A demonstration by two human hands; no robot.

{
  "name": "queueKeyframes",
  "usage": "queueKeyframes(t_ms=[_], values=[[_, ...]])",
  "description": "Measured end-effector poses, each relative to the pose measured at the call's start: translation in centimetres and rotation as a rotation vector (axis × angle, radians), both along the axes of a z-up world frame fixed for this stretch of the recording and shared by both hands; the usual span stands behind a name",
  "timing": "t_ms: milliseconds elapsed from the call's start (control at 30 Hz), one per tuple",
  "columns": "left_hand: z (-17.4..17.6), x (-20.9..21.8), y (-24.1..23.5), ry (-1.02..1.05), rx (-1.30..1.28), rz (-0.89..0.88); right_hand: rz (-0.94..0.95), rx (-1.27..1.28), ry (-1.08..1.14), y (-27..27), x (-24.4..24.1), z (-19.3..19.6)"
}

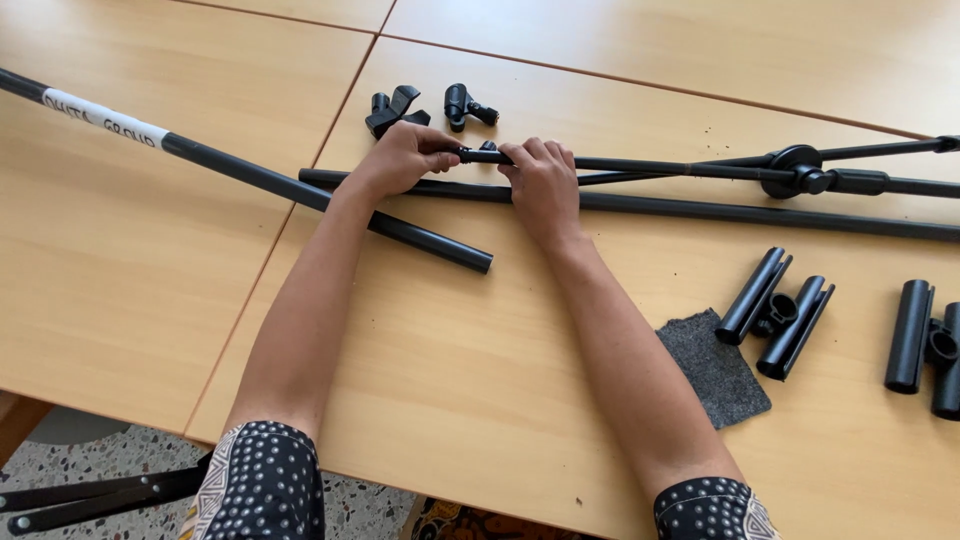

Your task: The person assembles a tripod by connecting various black plastic and metal components on a wooden table. They attach joints and rods together, tightening the connections by hand to form the tripod's structure.

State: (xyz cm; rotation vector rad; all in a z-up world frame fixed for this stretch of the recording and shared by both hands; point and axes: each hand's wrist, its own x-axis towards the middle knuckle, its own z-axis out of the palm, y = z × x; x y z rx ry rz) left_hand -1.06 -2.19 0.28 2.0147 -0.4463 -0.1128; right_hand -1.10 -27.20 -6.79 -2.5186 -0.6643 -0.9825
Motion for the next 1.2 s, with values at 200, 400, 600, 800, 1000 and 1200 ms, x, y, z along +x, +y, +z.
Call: queueKeyframes(t_ms=[200, 400, 600, 800, 1000, 1200], values=[[0.2, 0.1, 0.8, 0.139, -0.213, -0.084, 0.005, 0.013, 0.013, 0.2, -0.8, 0.9], [-0.2, 0.0, -0.6, 0.187, -0.29, -0.095, 0.009, 0.048, -0.015, 0.6, -1.6, 2.1], [-0.4, 0.4, -0.4, 0.196, -0.313, -0.055, 0.007, 0.057, -0.048, 0.6, -1.6, 2.0], [3.3, -2.2, -1.1, 0.149, -0.083, -0.033, 0.026, 0.074, -0.027, 0.7, -1.7, 2.3], [2.2, -1.2, -0.1, -0.322, 0.126, 0.015, 0.014, 0.065, -0.008, 0.7, -1.6, 2.2], [3.1, -1.7, -0.1, -0.411, 0.238, -0.015, 0.026, 0.089, 0.008, 0.6, -1.8, 2.4]])
